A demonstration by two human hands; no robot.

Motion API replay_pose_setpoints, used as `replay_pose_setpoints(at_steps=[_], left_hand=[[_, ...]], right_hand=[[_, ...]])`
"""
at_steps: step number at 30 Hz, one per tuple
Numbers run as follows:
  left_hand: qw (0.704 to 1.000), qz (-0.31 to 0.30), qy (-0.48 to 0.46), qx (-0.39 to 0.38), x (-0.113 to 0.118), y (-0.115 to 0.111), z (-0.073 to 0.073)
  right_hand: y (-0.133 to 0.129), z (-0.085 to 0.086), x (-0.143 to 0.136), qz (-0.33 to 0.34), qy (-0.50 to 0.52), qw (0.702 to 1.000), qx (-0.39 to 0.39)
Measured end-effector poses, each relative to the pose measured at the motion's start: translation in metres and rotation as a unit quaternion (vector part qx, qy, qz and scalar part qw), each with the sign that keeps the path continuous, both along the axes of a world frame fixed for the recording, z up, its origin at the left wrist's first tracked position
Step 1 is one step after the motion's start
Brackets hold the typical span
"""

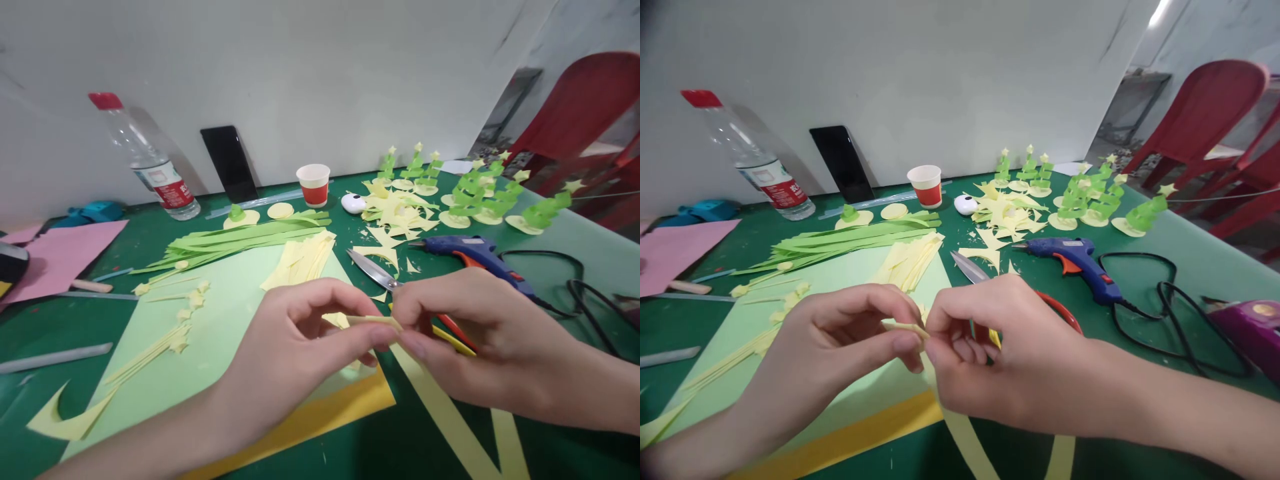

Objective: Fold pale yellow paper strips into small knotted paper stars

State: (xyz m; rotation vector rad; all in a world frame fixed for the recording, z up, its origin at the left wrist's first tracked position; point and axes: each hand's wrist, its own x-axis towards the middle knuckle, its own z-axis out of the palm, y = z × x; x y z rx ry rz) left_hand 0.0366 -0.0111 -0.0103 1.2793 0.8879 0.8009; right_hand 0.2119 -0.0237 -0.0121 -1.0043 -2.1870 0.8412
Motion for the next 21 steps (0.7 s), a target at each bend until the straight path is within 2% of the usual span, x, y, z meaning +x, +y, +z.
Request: replay_pose_setpoints(at_steps=[5,12,21], left_hand=[[0.999,0.017,0.015,-0.028,0.0009,0.0017,0.0007],[1.0,0.01,0.011,-0.013,0.0004,0.0008,0.0006],[0.998,0.01,0.007,0.055,0.0017,0.002,-0.0017]], right_hand=[[0.0029,-0.0011,-0.0007,-0.005,-0.006,1.0,0.013],[0.0025,-0.0006,-0.003,-0.015,-0.014,1.0,0.011],[0.0028,-0.0001,-0.0042,-0.014,-0.023,0.999,0.027]])
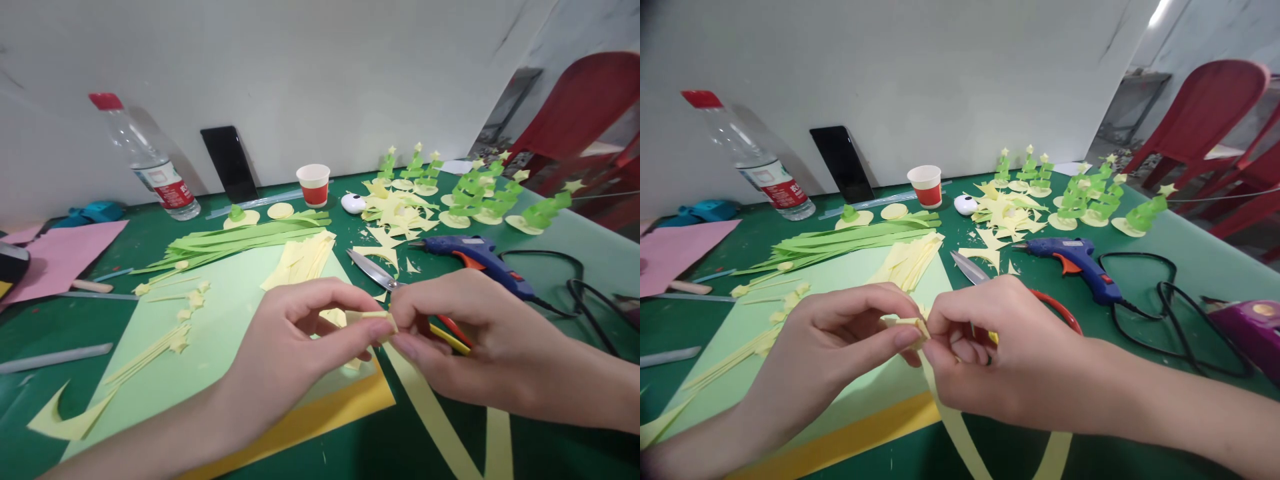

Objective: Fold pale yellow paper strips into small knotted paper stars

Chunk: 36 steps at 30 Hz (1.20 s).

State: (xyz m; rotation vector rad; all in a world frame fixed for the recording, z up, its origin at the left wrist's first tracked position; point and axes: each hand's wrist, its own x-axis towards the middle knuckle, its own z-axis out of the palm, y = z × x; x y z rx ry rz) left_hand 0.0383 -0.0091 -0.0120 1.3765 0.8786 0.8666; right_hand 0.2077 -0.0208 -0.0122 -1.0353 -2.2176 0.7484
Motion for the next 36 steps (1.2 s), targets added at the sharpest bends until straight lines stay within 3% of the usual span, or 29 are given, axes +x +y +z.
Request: replay_pose_setpoints(at_steps=[8,22,36], left_hand=[[0.99,0.014,0.029,0.139,-0.0019,-0.0001,-0.001],[0.992,0.001,0.051,0.119,-0.0008,-0.0026,-0.0019],[0.998,-0.029,0.034,0.031,-0.0059,-0.0008,0.0035]], right_hand=[[-0.001,0.0006,0.0014,0.001,-0.014,0.999,0.035],[0.0003,0.0009,0.0019,0.065,-0.028,0.991,0.112],[0.0018,0.0061,0.0071,0.065,0.02,0.996,-0.064]])
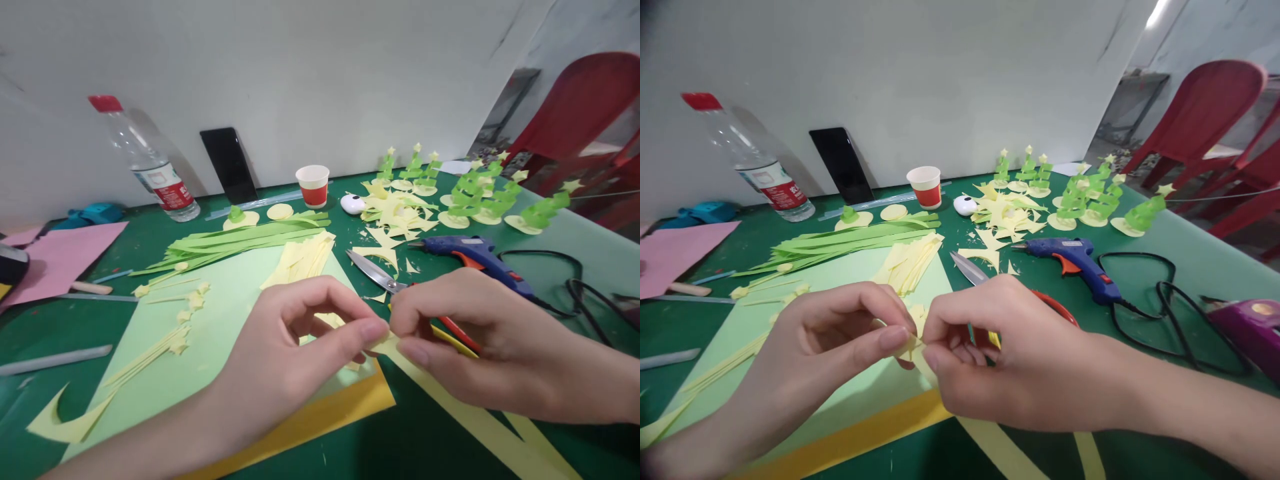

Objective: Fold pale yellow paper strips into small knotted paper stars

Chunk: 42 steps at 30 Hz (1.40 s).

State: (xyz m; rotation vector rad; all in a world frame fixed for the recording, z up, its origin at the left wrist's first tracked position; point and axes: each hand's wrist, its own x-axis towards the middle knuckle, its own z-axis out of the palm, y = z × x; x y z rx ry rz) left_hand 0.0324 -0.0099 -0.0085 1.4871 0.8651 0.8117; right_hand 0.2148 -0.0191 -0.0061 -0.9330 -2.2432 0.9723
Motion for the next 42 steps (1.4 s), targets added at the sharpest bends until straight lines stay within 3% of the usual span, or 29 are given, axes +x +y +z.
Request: replay_pose_setpoints(at_steps=[5,9,13,16,20,24,31,42], left_hand=[[1.0,0.002,-0.006,-0.003,0.0005,-0.0007,-0.0004],[1.0,0.0,-0.001,0.004,0.0005,0.0001,-0.0016],[0.999,0.006,-0.002,-0.045,0.0012,0.0014,-0.0013],[0.996,0.007,-0.034,-0.086,0.0018,0.0009,-0.0025],[0.997,-0.001,-0.043,-0.068,0.0023,-0.0006,-0.0045],[1.0,0.002,-0.003,-0.006,0.0036,-0.0006,-0.0011],[0.992,-0.047,0.091,0.071,0.0059,-0.0025,0.0004],[0.994,-0.089,0.063,0.018,0.0029,-0.0019,0.0021]], right_hand=[[-0.0025,0.0022,-0.0014,0.01,-0.007,0.998,-0.057],[-0.0027,0.004,-0.0061,-0.02,0.003,0.997,-0.08],[-0.0009,0.0032,-0.0091,-0.042,0.036,0.993,-0.102],[-0.0008,0.0013,-0.0093,-0.073,0.086,0.989,-0.093],[-0.0014,-0.0006,-0.0092,-0.114,0.121,0.984,-0.066],[-0.0011,0.0001,-0.0091,-0.074,0.087,0.989,-0.091],[0.0007,-0.0002,-0.0087,-0.012,0.064,0.993,-0.099],[-0.0072,-0.0033,-0.0039,-0.008,0.075,0.997,-0.022]])
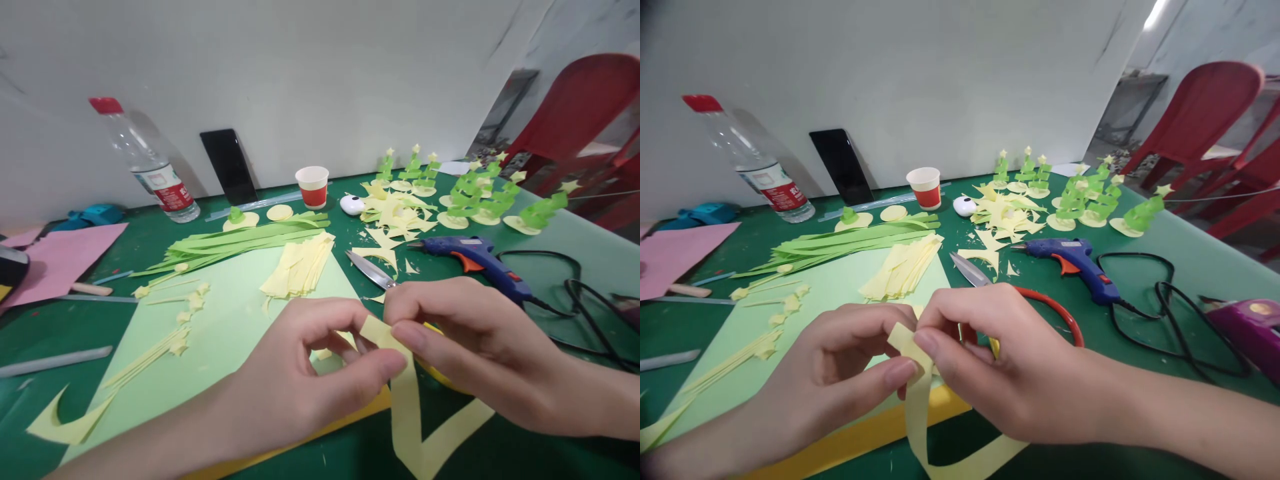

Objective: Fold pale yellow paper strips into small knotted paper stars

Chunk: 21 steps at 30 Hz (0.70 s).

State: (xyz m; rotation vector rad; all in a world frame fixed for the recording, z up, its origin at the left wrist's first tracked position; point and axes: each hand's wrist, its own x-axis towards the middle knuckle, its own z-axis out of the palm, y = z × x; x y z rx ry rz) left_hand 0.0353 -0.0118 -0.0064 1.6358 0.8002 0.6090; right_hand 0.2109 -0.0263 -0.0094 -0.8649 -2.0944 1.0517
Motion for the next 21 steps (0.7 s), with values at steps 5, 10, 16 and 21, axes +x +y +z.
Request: replay_pose_setpoints(at_steps=[5,10,16,21], left_hand=[[1.0,0.021,0.009,0.001,-0.001,0.001,0.0],[0.998,0.063,-0.012,0.0,0.001,-0.002,0.0],[0.993,0.049,-0.041,0.102,-0.002,-0.004,-0.006],[0.985,0.041,-0.037,0.162,-0.005,-0.003,-0.01]], right_hand=[[0.0,0.001,-0.001,-0.026,-0.017,0.999,0.034],[0.002,-0.003,-0.002,-0.058,-0.037,0.997,0.037],[0.0,-0.006,-0.001,-0.061,-0.028,0.995,0.072],[0.001,-0.004,-0.004,-0.078,-0.027,0.995,0.063]])
